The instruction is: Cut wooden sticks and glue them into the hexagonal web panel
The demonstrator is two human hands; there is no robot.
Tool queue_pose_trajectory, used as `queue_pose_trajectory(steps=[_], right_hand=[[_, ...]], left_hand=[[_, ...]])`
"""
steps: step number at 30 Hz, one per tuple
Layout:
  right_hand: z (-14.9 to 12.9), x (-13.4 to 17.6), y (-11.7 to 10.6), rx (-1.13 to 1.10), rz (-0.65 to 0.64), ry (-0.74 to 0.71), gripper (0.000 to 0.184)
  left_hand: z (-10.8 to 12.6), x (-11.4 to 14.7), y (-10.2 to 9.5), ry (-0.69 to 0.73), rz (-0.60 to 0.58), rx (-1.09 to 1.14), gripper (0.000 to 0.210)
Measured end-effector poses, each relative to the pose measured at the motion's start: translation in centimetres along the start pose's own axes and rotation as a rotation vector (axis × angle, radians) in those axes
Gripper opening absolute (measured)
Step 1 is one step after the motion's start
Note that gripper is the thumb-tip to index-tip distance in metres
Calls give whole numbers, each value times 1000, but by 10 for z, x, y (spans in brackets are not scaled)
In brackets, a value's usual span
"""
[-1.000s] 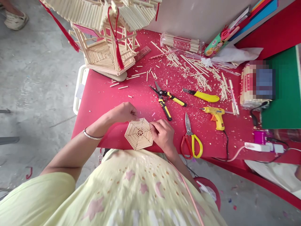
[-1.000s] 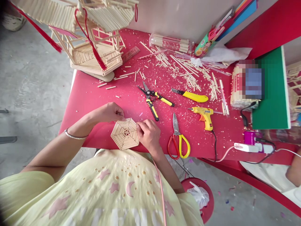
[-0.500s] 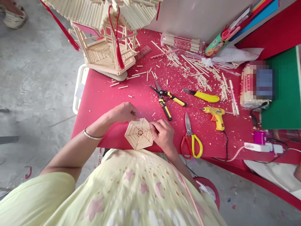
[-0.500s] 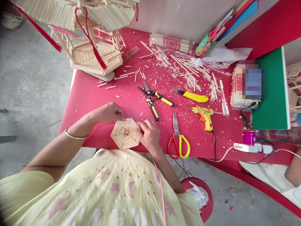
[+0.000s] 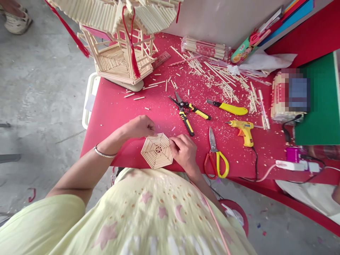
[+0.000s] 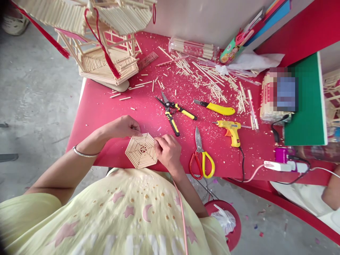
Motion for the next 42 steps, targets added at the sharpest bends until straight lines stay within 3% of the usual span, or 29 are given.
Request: queue_pose_trajectory(steps=[42], right_hand=[[-1,1,-1,-2,7,27,16]], left_hand=[[-5,0,3,38,-6,32,23]])
Point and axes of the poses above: each hand's wrist, its own x-axis away from the middle knuckle, its own y-axis out of the palm, z = x × y, the point moved 8 cm from there along -x, towards the middle knuckle, and after that the axes turned 13 degrees about x, right-handed, at the moved point
